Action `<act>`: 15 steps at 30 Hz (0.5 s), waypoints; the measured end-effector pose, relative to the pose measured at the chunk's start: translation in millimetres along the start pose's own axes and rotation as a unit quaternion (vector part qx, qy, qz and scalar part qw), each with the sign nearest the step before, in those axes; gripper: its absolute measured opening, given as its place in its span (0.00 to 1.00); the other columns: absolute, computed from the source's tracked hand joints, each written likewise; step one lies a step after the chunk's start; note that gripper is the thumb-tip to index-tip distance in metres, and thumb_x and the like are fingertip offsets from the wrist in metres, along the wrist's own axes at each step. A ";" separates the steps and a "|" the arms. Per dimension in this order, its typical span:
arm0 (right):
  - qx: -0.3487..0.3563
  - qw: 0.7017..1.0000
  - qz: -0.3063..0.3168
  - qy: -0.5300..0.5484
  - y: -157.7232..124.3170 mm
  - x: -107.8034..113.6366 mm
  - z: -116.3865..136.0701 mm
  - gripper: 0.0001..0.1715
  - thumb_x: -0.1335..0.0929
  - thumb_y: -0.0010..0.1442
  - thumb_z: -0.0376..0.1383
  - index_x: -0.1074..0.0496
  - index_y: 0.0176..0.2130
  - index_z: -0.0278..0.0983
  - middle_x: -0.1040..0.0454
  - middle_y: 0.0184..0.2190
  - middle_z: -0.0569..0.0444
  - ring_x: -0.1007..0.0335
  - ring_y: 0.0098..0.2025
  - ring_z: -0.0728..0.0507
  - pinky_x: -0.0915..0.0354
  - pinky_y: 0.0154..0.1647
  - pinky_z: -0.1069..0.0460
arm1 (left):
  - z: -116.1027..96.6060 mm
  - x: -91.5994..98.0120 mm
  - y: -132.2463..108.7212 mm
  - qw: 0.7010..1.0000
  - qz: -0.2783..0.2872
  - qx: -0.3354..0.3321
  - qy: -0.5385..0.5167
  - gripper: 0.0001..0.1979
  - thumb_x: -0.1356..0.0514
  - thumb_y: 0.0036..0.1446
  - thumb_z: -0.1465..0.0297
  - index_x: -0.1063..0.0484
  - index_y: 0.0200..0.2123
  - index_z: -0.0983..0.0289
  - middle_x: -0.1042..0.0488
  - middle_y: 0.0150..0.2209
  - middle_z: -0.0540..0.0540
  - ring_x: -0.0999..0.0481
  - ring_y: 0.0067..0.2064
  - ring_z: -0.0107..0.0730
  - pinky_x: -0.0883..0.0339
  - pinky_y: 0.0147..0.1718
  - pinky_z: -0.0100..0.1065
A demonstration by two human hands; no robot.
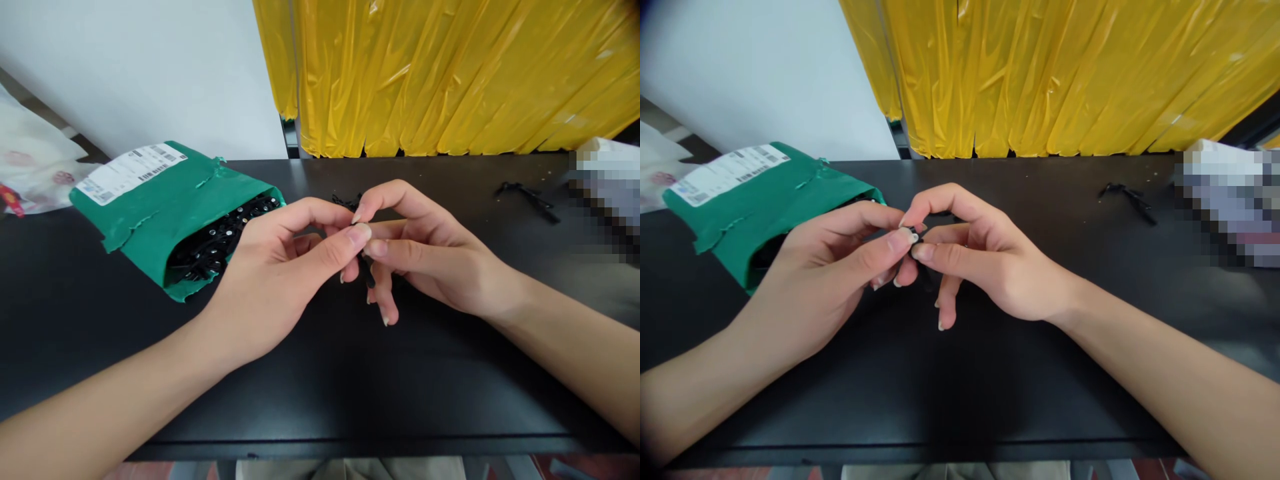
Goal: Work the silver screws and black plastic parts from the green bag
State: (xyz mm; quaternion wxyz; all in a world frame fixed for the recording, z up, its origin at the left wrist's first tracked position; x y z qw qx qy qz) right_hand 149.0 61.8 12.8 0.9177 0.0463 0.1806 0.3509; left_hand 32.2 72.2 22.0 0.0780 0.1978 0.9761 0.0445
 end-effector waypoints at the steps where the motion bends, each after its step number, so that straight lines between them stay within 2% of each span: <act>1: 0.002 1.000 0.003 0.002 -0.1 -0.4 0.3 0.08 0.29 0.77 0.31 0.31 0.52 0.40 0.16 0.38 0.59 0.16 0.31 0.51 0.17 0.30 0.56 | -0.2 0.0 0.0 1.000 0.000 -0.001 0.000 0.04 0.22 0.62 0.72 0.12 0.37 0.59 0.22 0.28 0.46 0.23 0.31 0.22 0.26 0.32 0.23; 5: 0.001 1.000 -0.007 -0.015 0.1 0.9 0.2 0.06 0.29 0.78 0.34 0.31 0.51 0.40 0.16 0.37 0.61 0.18 0.27 0.52 0.18 0.29 0.57 | -0.4 0.6 -1.3 1.000 0.000 0.001 -0.001 0.04 0.22 0.63 0.68 0.12 0.36 0.59 0.22 0.29 0.47 0.23 0.31 0.23 0.27 0.31 0.24; 15: 0.010 1.000 -0.009 -0.022 0.0 0.5 1.4 0.06 0.29 0.78 0.32 0.30 0.51 0.39 0.18 0.36 0.60 0.17 0.30 0.52 0.18 0.32 0.57 | 0.8 1.5 -2.5 1.000 0.003 -0.001 0.001 0.05 0.22 0.63 0.66 0.12 0.37 0.58 0.22 0.30 0.47 0.23 0.31 0.23 0.24 0.33 0.26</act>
Point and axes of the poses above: each hand's wrist, its own y-axis towards the middle knuckle, its own x-axis out of the back of the hand, z = x × y, the point moved 9 cm from there along y, towards the middle knuckle
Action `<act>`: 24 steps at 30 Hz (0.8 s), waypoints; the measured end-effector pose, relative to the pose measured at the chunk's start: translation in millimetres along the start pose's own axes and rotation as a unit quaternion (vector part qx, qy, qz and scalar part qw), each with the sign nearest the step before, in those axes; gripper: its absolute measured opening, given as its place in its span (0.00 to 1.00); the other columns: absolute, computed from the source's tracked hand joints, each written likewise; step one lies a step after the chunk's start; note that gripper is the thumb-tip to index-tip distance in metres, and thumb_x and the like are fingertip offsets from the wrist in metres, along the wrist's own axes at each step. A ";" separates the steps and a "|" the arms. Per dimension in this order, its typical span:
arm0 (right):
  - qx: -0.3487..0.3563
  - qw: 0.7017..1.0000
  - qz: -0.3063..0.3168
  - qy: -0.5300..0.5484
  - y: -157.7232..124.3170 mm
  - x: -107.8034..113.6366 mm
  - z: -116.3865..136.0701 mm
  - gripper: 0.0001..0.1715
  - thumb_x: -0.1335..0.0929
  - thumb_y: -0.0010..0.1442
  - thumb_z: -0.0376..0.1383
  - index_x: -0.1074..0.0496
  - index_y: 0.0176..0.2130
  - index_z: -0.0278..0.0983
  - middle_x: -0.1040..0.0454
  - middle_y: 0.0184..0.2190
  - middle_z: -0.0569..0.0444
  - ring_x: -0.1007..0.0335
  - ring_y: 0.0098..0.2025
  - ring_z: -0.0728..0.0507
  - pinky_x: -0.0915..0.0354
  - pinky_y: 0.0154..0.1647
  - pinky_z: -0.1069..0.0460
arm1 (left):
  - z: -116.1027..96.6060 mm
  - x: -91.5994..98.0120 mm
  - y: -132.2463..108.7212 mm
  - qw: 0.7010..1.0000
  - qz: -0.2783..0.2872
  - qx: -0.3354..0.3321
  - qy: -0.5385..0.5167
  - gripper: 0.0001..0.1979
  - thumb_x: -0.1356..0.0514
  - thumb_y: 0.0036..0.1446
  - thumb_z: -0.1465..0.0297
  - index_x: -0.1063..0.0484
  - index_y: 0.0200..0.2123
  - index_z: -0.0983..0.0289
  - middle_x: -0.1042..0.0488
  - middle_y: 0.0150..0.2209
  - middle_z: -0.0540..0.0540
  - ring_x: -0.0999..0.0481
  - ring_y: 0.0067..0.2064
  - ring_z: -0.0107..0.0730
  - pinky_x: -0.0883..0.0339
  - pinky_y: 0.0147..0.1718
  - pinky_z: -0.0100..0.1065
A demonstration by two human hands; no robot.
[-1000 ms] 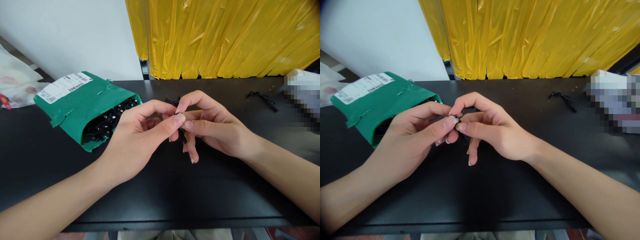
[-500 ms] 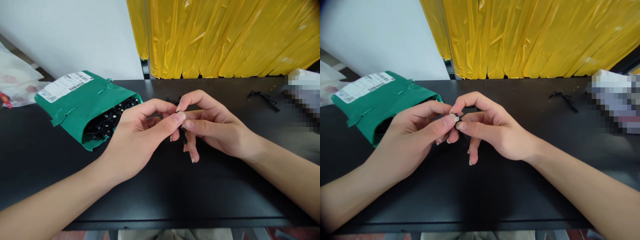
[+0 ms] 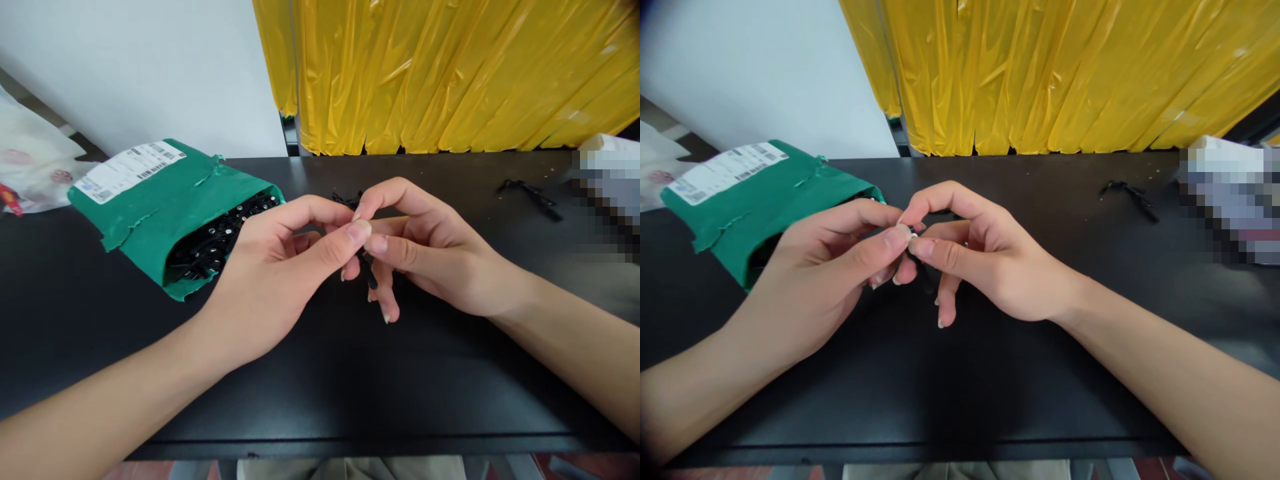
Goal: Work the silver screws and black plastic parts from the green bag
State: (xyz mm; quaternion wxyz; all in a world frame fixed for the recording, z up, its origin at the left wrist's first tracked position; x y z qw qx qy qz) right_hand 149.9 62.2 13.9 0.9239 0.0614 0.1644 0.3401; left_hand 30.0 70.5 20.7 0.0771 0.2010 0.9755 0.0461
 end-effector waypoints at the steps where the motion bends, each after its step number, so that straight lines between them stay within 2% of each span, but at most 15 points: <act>1: -0.001 1.000 0.002 0.002 -0.1 -0.2 0.0 0.06 0.30 0.78 0.32 0.31 0.51 0.39 0.18 0.36 0.60 0.18 0.30 0.52 0.18 0.32 0.57 | -0.6 0.1 -0.1 1.000 -0.001 -0.002 0.000 0.06 0.22 0.64 0.65 0.12 0.37 0.59 0.22 0.30 0.47 0.23 0.31 0.23 0.25 0.33 0.26; 13: -0.014 1.000 0.009 0.011 -1.4 -1.9 1.1 0.06 0.31 0.78 0.30 0.32 0.53 0.39 0.17 0.37 0.61 0.16 0.30 0.52 0.18 0.31 0.57 | -2.2 -1.5 0.4 1.000 0.002 -0.003 -0.002 0.08 0.21 0.63 0.62 0.11 0.37 0.59 0.22 0.29 0.47 0.23 0.31 0.21 0.26 0.31 0.22; 24: -0.004 1.000 0.019 0.007 -0.3 -2.1 0.6 0.06 0.31 0.79 0.30 0.32 0.53 0.38 0.18 0.37 0.61 0.17 0.29 0.53 0.17 0.31 0.56 | 0.0 -1.2 -0.4 1.000 0.009 -0.007 0.000 0.04 0.23 0.66 0.67 0.12 0.37 0.58 0.22 0.30 0.46 0.23 0.32 0.19 0.26 0.32 0.20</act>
Point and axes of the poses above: each hand's wrist, its own y-axis towards the middle knuckle, its own x-axis out of the back of the hand, z = x × y, the point moved 9 cm from there along y, towards the middle knuckle
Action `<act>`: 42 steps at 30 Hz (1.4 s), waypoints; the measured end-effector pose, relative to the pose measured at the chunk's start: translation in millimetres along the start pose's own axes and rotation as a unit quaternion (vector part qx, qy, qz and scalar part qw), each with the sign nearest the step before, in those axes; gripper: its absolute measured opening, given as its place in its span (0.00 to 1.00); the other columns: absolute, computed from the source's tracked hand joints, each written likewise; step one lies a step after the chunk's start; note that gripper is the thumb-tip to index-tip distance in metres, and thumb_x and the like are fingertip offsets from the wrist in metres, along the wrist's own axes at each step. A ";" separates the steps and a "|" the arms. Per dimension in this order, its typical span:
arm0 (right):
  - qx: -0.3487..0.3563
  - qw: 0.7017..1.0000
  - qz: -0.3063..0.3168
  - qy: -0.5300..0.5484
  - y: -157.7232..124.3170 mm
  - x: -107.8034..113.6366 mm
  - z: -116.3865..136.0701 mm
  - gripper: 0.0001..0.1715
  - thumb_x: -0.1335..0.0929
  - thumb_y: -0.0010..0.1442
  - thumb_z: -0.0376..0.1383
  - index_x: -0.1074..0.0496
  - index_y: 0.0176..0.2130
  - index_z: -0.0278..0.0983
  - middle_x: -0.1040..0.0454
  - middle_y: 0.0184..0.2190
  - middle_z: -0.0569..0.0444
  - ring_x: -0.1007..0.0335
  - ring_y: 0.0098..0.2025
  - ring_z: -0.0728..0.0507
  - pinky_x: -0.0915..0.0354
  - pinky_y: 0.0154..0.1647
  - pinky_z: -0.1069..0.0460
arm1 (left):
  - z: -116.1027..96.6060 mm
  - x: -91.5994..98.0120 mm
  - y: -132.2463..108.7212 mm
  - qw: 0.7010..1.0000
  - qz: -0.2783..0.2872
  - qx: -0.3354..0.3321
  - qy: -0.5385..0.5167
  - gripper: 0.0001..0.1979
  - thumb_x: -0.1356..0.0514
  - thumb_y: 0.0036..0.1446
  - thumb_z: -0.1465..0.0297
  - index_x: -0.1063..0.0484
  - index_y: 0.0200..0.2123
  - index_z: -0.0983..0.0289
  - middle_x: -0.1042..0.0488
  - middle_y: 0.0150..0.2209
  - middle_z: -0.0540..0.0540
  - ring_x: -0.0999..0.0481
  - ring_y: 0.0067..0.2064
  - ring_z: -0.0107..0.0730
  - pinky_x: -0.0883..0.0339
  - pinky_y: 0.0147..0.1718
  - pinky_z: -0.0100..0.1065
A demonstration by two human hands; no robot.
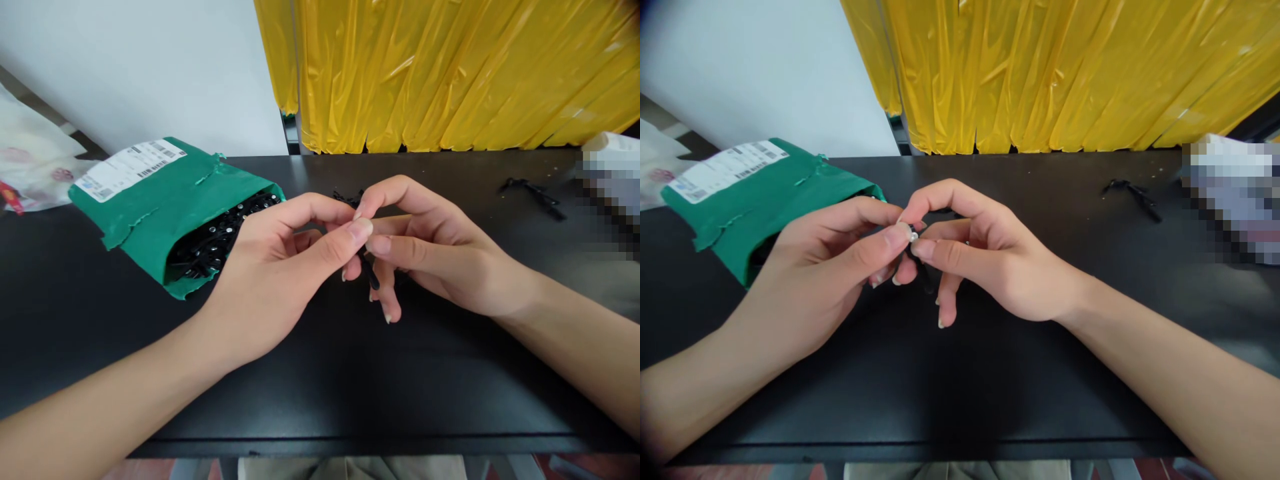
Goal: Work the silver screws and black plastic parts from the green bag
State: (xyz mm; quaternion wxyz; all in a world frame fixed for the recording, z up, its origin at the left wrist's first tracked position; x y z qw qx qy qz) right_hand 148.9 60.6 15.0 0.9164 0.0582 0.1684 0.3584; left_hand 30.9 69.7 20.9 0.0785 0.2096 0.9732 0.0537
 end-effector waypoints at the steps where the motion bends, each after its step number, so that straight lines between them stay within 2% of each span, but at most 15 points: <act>1: 0.000 1.000 0.000 0.000 0.0 -0.2 0.2 0.06 0.31 0.79 0.30 0.32 0.53 0.37 0.18 0.37 0.61 0.17 0.30 0.53 0.17 0.31 0.56 | 0.0 0.0 0.2 1.000 0.000 0.000 -0.001 0.04 0.23 0.66 0.67 0.12 0.38 0.58 0.22 0.30 0.46 0.23 0.32 0.19 0.26 0.32 0.20; 20: -0.015 1.000 -0.025 -0.011 -1.2 0.2 1.4 0.07 0.31 0.78 0.29 0.31 0.51 0.39 0.15 0.38 0.61 0.17 0.28 0.53 0.17 0.31 0.57 | -1.0 -0.4 0.7 1.000 0.002 0.000 0.004 0.04 0.23 0.66 0.65 0.12 0.38 0.58 0.22 0.30 0.45 0.23 0.31 0.18 0.26 0.32 0.20; 30: -0.010 1.000 -0.009 0.004 0.1 -0.3 0.1 0.06 0.31 0.78 0.29 0.31 0.52 0.37 0.16 0.38 0.60 0.16 0.29 0.53 0.17 0.30 0.57 | -1.0 0.5 -0.6 1.000 -0.003 0.000 0.017 0.04 0.23 0.66 0.65 0.12 0.38 0.56 0.22 0.30 0.44 0.22 0.32 0.19 0.25 0.34 0.21; 37: -0.013 1.000 -0.018 0.003 -0.4 1.5 -1.3 0.14 0.33 0.73 0.23 0.31 0.52 0.39 0.14 0.39 0.61 0.16 0.28 0.52 0.16 0.31 0.55 | -1.3 2.2 -1.1 1.000 -0.006 -0.001 0.019 0.03 0.24 0.67 0.65 0.12 0.38 0.56 0.22 0.30 0.44 0.22 0.32 0.18 0.26 0.34 0.22; 42: -0.011 1.000 -0.017 0.011 -0.3 1.1 -0.2 0.09 0.32 0.76 0.26 0.31 0.52 0.38 0.15 0.39 0.60 0.16 0.29 0.52 0.16 0.31 0.55 | -1.5 2.9 -0.6 1.000 -0.007 -0.004 0.030 0.03 0.25 0.67 0.67 0.12 0.38 0.56 0.21 0.30 0.45 0.22 0.32 0.22 0.25 0.35 0.26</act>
Point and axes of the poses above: each hand's wrist, its own y-axis towards the middle knuckle, its own x-axis out of the back of the hand, z = x × y, the point moved 9 cm from there along y, towards the middle knuckle
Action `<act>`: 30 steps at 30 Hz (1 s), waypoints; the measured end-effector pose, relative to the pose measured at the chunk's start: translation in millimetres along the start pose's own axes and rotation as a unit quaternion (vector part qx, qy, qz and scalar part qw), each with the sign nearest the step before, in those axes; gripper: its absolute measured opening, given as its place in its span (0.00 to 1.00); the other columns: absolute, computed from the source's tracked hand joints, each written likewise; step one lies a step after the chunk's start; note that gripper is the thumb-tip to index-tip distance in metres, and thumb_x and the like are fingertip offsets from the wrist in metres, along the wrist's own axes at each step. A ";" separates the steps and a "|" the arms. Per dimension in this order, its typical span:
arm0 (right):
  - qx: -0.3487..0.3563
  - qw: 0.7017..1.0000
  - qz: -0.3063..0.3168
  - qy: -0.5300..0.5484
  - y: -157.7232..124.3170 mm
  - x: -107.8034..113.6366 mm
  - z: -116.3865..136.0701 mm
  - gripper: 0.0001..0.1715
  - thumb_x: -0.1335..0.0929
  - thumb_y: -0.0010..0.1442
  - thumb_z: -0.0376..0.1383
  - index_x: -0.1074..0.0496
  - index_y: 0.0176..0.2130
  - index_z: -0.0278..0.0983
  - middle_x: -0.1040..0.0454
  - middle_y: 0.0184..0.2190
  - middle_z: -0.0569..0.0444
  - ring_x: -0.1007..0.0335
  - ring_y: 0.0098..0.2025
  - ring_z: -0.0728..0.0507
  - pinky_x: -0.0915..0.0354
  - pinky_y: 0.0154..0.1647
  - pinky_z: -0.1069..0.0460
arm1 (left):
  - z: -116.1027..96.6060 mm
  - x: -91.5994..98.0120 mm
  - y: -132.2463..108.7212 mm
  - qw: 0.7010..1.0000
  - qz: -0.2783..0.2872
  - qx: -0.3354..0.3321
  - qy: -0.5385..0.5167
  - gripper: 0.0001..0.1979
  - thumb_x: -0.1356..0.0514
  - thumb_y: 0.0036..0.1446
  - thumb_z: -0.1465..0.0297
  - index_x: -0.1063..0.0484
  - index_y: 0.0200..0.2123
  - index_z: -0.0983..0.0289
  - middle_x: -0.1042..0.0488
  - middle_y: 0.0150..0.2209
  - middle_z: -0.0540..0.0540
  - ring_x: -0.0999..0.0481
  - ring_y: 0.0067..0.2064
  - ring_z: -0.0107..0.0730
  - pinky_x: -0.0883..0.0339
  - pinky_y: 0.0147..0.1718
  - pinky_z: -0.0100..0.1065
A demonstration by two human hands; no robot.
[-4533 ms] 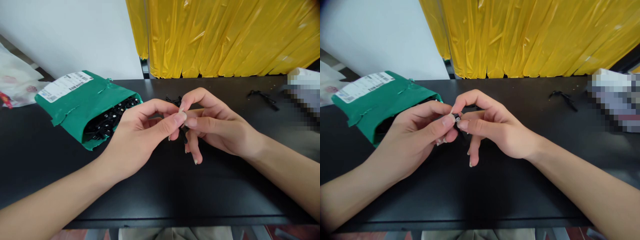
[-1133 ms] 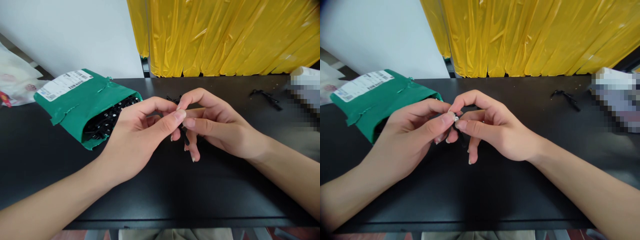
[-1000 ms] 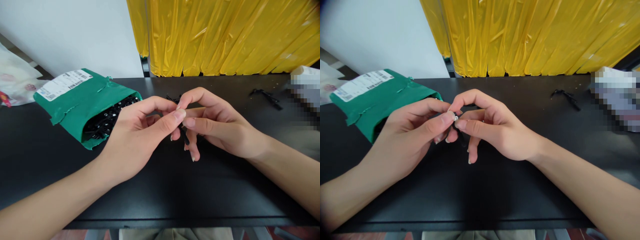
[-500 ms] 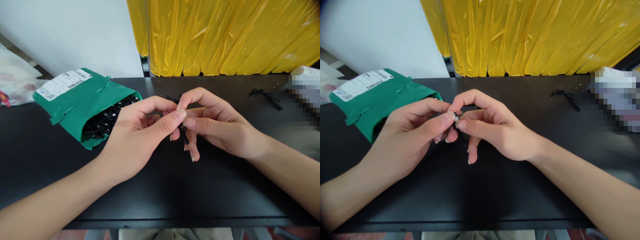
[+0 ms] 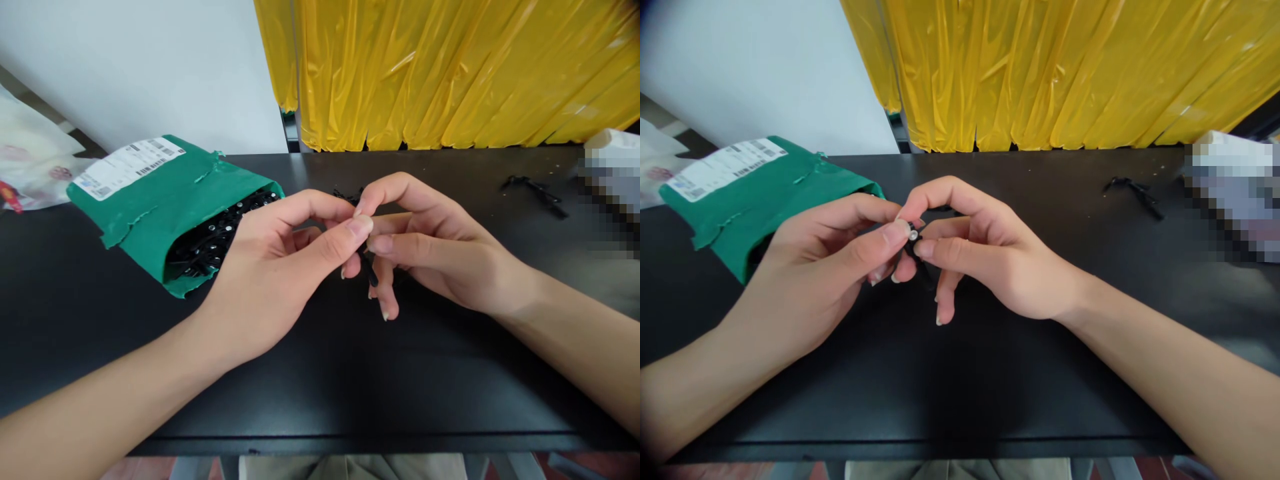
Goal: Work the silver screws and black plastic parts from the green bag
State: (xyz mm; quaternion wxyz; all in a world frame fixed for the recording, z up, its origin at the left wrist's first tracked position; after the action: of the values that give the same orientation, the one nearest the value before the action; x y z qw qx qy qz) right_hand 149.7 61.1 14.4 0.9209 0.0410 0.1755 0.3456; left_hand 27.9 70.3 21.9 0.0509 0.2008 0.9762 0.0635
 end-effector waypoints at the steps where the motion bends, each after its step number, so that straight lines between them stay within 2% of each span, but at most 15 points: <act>1: 0.000 1.000 0.001 0.000 0.0 -0.4 0.2 0.08 0.31 0.76 0.28 0.30 0.52 0.38 0.15 0.38 0.60 0.16 0.29 0.52 0.16 0.31 0.55 | 0.1 -0.1 0.0 1.000 0.000 0.000 0.002 0.03 0.24 0.67 0.68 0.12 0.38 0.56 0.21 0.30 0.45 0.22 0.32 0.23 0.25 0.35 0.27; 5: 0.006 1.000 0.000 -0.010 -0.2 -0.4 1.0 0.06 0.30 0.77 0.30 0.30 0.51 0.38 0.17 0.36 0.61 0.16 0.29 0.52 0.17 0.31 0.56 | 0.4 -0.4 -1.1 1.000 0.000 -0.001 0.007 0.03 0.25 0.67 0.69 0.12 0.38 0.55 0.21 0.30 0.46 0.22 0.32 0.25 0.24 0.36 0.29; 14: 0.010 1.000 0.008 -0.005 0.4 -1.6 1.6 0.05 0.31 0.78 0.29 0.31 0.51 0.37 0.19 0.35 0.61 0.17 0.30 0.52 0.17 0.31 0.57 | 1.9 -0.1 -1.5 1.000 0.011 0.001 0.000 0.03 0.25 0.68 0.69 0.12 0.39 0.54 0.21 0.30 0.45 0.22 0.33 0.22 0.25 0.36 0.25; 21: 0.015 1.000 0.007 0.006 -0.2 0.8 -0.4 0.12 0.33 0.74 0.24 0.31 0.53 0.37 0.19 0.38 0.56 0.17 0.41 0.48 0.15 0.31 0.55 | 1.0 -1.2 -0.1 1.000 0.005 0.003 -0.006 0.03 0.25 0.68 0.67 0.12 0.38 0.55 0.21 0.29 0.45 0.22 0.32 0.22 0.25 0.35 0.24; 25: 0.009 1.000 0.013 0.006 0.1 -0.3 -1.1 0.11 0.32 0.75 0.25 0.31 0.53 0.37 0.19 0.37 0.57 0.17 0.37 0.50 0.16 0.32 0.56 | 0.7 -0.4 -0.8 1.000 -0.005 0.003 -0.003 0.04 0.25 0.68 0.68 0.14 0.37 0.57 0.22 0.29 0.46 0.22 0.31 0.22 0.23 0.35 0.26; 30: -0.008 1.000 -0.006 -0.012 -0.3 -0.6 -1.0 0.16 0.32 0.74 0.25 0.32 0.57 0.39 0.21 0.33 0.61 0.21 0.30 0.52 0.18 0.30 0.58 | -2.0 -0.2 0.0 1.000 -0.013 -0.014 -0.010 0.06 0.27 0.69 0.70 0.16 0.37 0.57 0.21 0.28 0.44 0.20 0.32 0.23 0.22 0.38 0.27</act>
State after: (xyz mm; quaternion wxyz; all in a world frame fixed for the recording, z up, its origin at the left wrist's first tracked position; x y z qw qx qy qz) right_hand 149.2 60.4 13.6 0.9251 0.0368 0.1620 0.3414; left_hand 27.8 70.0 23.8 0.0644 0.1881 0.9772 0.0748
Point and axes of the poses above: each hand's wrist, its own y-axis towards the middle knuckle, its own x-axis out of the back of the hand, z = x × y, the point moved 9 cm from there along y, towards the middle knuckle
